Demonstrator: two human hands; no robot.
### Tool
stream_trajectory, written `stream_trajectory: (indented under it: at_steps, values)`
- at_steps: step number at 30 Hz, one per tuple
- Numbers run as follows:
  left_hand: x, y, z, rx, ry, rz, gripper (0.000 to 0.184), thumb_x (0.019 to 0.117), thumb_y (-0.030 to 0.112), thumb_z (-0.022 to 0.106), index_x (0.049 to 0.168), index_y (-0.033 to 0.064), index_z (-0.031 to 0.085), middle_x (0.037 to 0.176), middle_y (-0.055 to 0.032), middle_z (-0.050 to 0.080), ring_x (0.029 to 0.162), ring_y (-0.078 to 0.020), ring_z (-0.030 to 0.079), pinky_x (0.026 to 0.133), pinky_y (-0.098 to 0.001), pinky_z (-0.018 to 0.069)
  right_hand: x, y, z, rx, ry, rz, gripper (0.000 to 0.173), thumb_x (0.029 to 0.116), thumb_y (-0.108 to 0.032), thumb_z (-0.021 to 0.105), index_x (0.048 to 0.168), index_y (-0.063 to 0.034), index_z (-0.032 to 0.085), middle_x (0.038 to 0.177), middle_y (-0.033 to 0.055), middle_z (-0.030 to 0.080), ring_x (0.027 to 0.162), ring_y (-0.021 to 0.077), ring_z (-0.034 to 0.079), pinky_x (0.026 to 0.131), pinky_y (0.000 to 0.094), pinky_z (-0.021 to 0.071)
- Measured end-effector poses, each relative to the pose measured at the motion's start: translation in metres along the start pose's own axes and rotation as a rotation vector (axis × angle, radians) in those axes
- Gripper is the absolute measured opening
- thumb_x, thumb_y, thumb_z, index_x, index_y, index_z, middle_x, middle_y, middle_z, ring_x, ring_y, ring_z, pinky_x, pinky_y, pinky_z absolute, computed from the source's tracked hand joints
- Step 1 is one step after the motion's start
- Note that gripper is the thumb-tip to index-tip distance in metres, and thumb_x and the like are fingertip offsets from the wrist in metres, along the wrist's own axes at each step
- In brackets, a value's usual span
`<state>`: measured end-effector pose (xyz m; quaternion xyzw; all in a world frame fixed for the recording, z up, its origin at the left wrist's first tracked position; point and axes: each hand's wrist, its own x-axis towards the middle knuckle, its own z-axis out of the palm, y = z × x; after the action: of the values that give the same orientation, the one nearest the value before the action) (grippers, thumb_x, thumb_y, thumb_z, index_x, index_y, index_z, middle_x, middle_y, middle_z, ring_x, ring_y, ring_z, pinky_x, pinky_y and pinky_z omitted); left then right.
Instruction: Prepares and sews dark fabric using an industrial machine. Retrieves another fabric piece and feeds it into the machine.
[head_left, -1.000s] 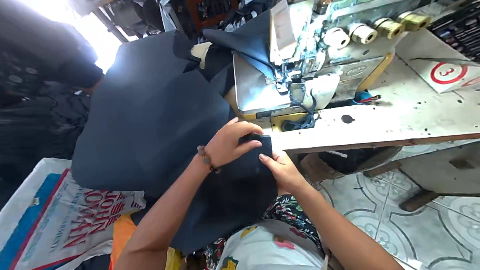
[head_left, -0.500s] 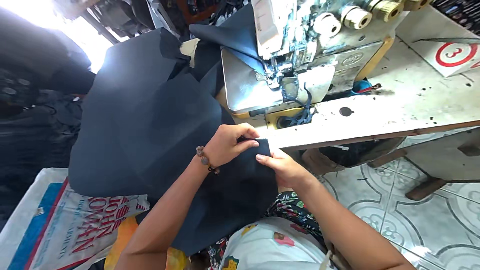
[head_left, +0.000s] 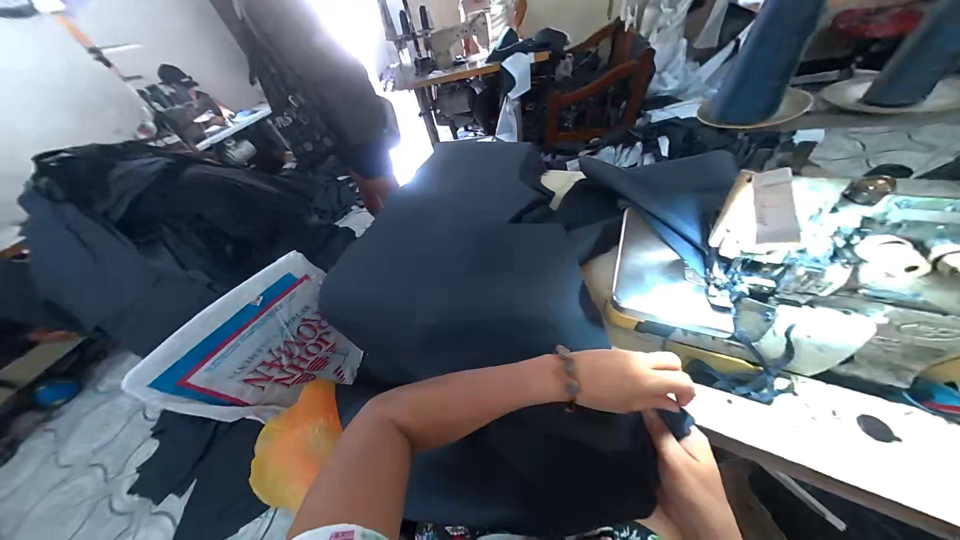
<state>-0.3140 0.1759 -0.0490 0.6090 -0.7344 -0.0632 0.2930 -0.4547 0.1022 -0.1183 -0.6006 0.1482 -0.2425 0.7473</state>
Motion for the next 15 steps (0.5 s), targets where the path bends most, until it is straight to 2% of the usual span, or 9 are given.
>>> stream_trajectory:
  at_steps: [3,5,7,9,12,15]
  values:
    - [0.011,0.015,-0.009,-0.043,-0.167,-0.114,0.025,0.1024,0.018,0.061,0.110,-0.0063,0.066,0.087,-0.0194,0.068,0.083,-0.0328,0.070,0.074,-0.0469,0.0548,-0.015,-0.013,-0.015,-0.112,-0.027,-0.115,0.016,0.1004,-0.007,0.050,0.104,-0.0066,0.065,0.091,-0.0132,0.070,0.087,-0.0068,0.066,0.085,0.0165,0.0563]
    - [0.010,0.021,-0.015,-0.061,-0.223,-0.112,0.034,0.1011,0.026,0.063,0.114,-0.0059,0.065,0.087,-0.0199,0.069,0.082,-0.0352,0.070,0.072,-0.0521,0.0541,-0.023,-0.034,-0.026,-0.156,0.005,-0.169,0.018,0.1014,-0.005,0.049,0.105,-0.0074,0.066,0.092,-0.0158,0.071,0.088,-0.0079,0.066,0.086,0.0165,0.0571]
    - [0.002,0.027,-0.022,-0.005,-0.212,-0.064,0.034,0.0971,0.024,0.069,0.113,-0.0058,0.068,0.091,-0.0206,0.072,0.085,-0.0364,0.073,0.074,-0.0543,0.0560,-0.030,-0.063,-0.034,-0.135,0.104,-0.156,0.022,0.1017,0.000,0.046,0.105,-0.0112,0.064,0.091,-0.0206,0.071,0.087,-0.0101,0.066,0.085,0.0149,0.0569]
    - [-0.016,0.025,-0.031,0.103,-0.221,-0.084,0.025,0.0984,0.018,0.067,0.110,-0.0034,0.070,0.089,-0.0186,0.073,0.083,-0.0352,0.073,0.073,-0.0542,0.0569,-0.033,-0.093,-0.044,-0.086,0.229,-0.087,0.022,0.1042,-0.001,0.042,0.109,-0.0128,0.060,0.089,-0.0239,0.070,0.086,-0.0122,0.066,0.084,0.0134,0.0567]
    - [-0.064,0.022,-0.038,0.190,-0.292,-0.290,0.022,0.1021,0.018,0.062,0.107,-0.0027,0.069,0.085,-0.0196,0.072,0.081,-0.0377,0.073,0.072,-0.0576,0.0564,-0.029,-0.120,-0.063,0.007,0.334,-0.093,0.020,0.1068,-0.004,0.037,0.113,-0.0120,0.055,0.090,-0.0232,0.069,0.088,-0.0125,0.065,0.086,0.0126,0.0558]
    - [-0.115,0.031,-0.041,0.061,-0.389,-0.533,0.025,0.1055,0.015,0.056,0.112,-0.0074,0.065,0.095,-0.0255,0.069,0.091,-0.0428,0.070,0.082,-0.0618,0.0544,-0.018,-0.125,-0.076,0.110,0.336,-0.097,0.022,0.1091,-0.008,0.034,0.110,-0.0134,0.055,0.087,-0.0200,0.071,0.086,-0.0102,0.067,0.085,0.0135,0.0568]
